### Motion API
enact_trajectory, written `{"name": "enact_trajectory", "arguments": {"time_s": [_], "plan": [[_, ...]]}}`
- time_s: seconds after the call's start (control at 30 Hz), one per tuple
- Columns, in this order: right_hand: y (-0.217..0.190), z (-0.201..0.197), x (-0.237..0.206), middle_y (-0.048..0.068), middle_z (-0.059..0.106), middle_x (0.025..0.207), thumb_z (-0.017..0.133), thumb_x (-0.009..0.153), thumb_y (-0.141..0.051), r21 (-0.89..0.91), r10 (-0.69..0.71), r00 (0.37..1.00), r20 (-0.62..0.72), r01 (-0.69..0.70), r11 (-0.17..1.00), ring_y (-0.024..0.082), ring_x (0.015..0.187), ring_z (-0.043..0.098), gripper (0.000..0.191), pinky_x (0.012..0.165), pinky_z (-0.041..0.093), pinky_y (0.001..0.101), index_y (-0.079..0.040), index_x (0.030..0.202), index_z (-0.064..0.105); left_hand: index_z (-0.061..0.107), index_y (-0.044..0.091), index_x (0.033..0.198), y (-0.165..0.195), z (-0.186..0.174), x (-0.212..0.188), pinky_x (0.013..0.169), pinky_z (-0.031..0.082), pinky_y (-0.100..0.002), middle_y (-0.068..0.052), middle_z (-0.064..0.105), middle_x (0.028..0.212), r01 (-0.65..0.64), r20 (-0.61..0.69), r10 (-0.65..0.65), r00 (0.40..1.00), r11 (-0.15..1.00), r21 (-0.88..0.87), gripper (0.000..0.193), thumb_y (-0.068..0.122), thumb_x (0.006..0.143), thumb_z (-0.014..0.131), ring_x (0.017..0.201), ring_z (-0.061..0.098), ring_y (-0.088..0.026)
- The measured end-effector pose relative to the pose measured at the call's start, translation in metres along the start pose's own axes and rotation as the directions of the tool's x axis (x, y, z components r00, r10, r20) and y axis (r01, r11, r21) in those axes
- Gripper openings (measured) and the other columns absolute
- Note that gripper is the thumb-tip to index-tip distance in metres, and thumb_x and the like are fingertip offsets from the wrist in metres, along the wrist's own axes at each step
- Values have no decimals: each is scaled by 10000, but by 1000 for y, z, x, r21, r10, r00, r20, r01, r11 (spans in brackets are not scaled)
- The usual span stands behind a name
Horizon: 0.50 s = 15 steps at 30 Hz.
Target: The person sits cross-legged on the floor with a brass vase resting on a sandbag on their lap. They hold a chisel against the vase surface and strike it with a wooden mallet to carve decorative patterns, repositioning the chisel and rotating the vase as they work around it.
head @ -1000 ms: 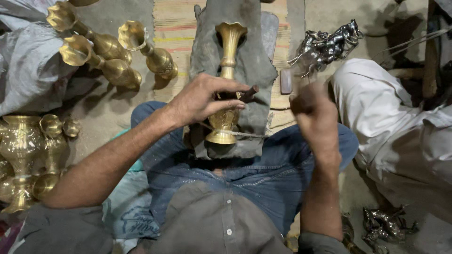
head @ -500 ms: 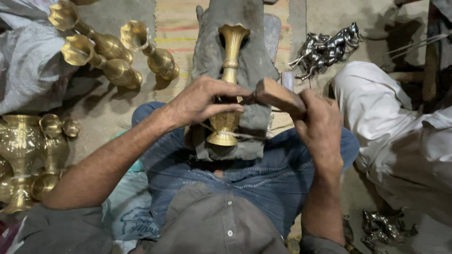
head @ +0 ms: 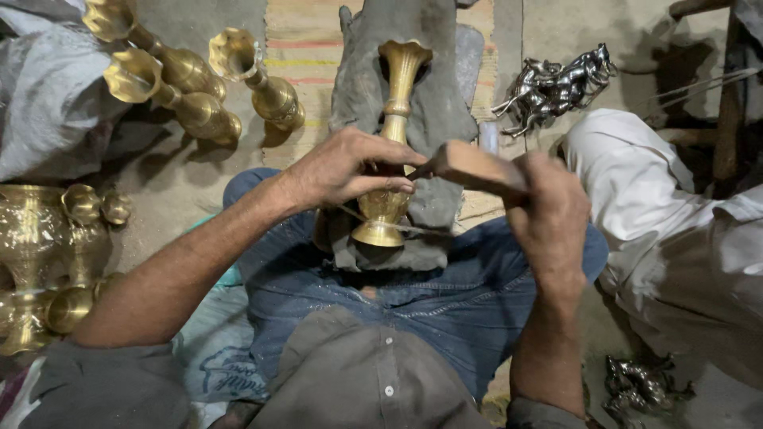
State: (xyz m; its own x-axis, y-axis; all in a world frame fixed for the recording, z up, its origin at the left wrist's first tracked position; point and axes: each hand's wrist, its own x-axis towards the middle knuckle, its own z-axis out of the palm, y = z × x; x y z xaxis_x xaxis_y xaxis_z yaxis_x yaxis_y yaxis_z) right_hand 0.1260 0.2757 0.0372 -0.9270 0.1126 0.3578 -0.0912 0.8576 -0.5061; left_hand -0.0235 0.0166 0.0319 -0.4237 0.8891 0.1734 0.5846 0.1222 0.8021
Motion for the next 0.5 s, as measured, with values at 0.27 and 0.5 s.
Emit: {"name": "enact_trajectory", "arguments": {"time_s": [0.27, 0.5], "plan": [[-1, -6, -2, 73, 644, 872, 550, 809, 129, 280, 196, 981, 5, -189, 941, 136, 762, 609, 329, 669, 477, 298, -22, 1093, 619, 719, 104, 1261, -5, 0, -2, 942, 611, -376, -77, 776, 1171, -68, -4, 68, 998, 996, -58, 376, 264, 926, 775, 1074, 763, -227], [-5, -9, 0, 131, 670, 844, 787, 818, 1, -114, -27, 999, -34, 23, 993, 259, 754, 669, 237, 670, 512, 359, -26, 1008, 648, 715, 99, 1264, -7, 0, -2, 934, 616, -377, -82, 770, 1196, -161, -26, 159, 987, 983, -84, 392, 251, 911, 793, 1072, 760, -235]]}}
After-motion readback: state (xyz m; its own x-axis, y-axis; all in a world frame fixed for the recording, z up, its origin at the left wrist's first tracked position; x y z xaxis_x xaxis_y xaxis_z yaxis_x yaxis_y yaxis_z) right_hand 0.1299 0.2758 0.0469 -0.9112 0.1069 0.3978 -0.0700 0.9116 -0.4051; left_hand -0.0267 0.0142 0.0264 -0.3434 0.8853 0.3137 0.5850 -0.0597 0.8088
